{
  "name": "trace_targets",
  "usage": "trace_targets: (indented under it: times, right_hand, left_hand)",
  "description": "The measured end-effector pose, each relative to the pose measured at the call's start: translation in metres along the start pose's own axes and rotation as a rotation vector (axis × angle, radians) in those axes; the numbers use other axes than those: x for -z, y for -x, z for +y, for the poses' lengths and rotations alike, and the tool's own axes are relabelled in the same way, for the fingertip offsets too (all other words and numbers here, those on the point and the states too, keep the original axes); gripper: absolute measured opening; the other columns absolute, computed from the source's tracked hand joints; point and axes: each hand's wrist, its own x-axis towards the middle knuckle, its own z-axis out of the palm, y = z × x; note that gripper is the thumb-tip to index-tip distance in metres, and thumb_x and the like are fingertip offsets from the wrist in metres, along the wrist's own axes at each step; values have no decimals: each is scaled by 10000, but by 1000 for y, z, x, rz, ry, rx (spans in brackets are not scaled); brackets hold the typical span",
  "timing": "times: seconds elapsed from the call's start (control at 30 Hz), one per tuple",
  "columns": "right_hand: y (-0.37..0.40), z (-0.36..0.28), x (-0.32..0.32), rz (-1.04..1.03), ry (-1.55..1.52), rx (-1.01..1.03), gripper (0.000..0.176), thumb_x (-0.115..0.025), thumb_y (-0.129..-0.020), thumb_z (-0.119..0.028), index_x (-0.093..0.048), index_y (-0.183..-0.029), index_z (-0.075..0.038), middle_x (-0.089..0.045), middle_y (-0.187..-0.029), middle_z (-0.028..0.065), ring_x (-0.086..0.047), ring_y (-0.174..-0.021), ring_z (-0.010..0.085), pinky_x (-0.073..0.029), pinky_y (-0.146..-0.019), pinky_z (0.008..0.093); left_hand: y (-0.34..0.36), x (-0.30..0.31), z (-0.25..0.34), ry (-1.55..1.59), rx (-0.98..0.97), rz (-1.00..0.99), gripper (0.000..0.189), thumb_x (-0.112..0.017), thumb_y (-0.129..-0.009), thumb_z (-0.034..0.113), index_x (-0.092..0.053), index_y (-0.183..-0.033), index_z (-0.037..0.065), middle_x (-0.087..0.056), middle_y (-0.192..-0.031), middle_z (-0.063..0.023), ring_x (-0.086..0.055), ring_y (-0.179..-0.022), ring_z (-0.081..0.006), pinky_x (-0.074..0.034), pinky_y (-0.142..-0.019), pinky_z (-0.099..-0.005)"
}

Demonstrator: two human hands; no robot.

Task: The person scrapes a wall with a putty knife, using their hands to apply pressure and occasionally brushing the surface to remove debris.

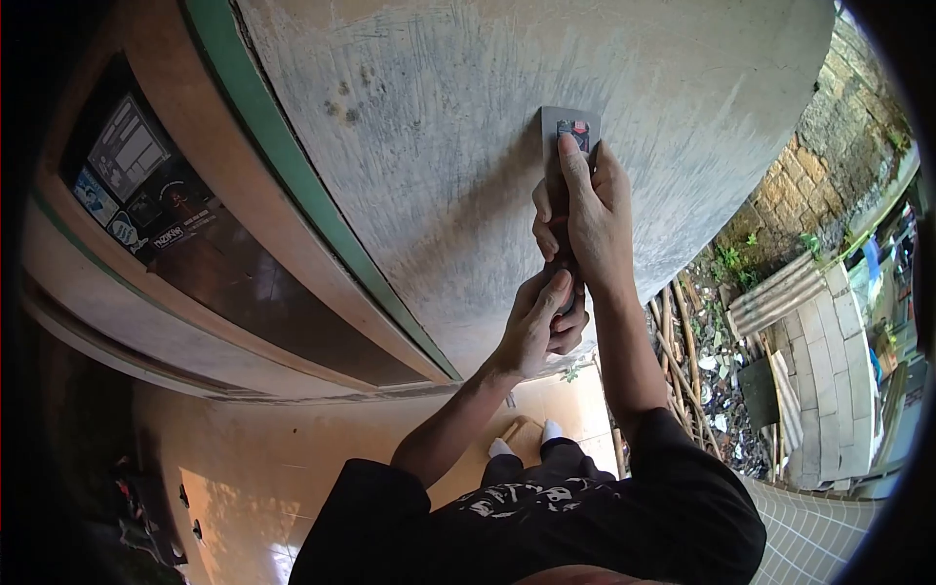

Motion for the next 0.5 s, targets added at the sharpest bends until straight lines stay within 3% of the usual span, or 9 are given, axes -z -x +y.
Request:
trace_targets:
  times: [0.2, 0.3, 0.5]
  right_hand:
    - [-4, -10, 1, 75, 102, 34, 322, -503, -983, -240, -368, -784, -26, -435, -525, 45, -393, -330, 100, -296, -280, 251]
    - [-6, -5, 3, 103, 131, 34, 327, -553, -958, -232, -391, -770, -19, -446, -504, 35, -386, -326, 85, -284, -286, 258]
    - [-16, -22, -7, 145, 230, 86, 340, -555, -954, -237, -418, -750, -2, -450, -493, 34, -426, -340, 89, -292, -281, 259]
  left_hand:
    - [-11, -18, -8, -22, -40, 160, 389, -389, -978, 512, -440, -882, 138, -293, -537, 66, -220, -361, -38, -154, -325, -205]
    - [-10, -16, -11, 63, -44, 131, 378, -405, -992, 455, -437, -871, 98, -326, -563, 54, -245, -378, -34, -179, -338, -203]
    - [-18, -26, 14, -44, -44, 185, 413, -400, -985, 483, -395, -803, 113, -315, -554, 55, -238, -370, -35, -174, -329, -205]
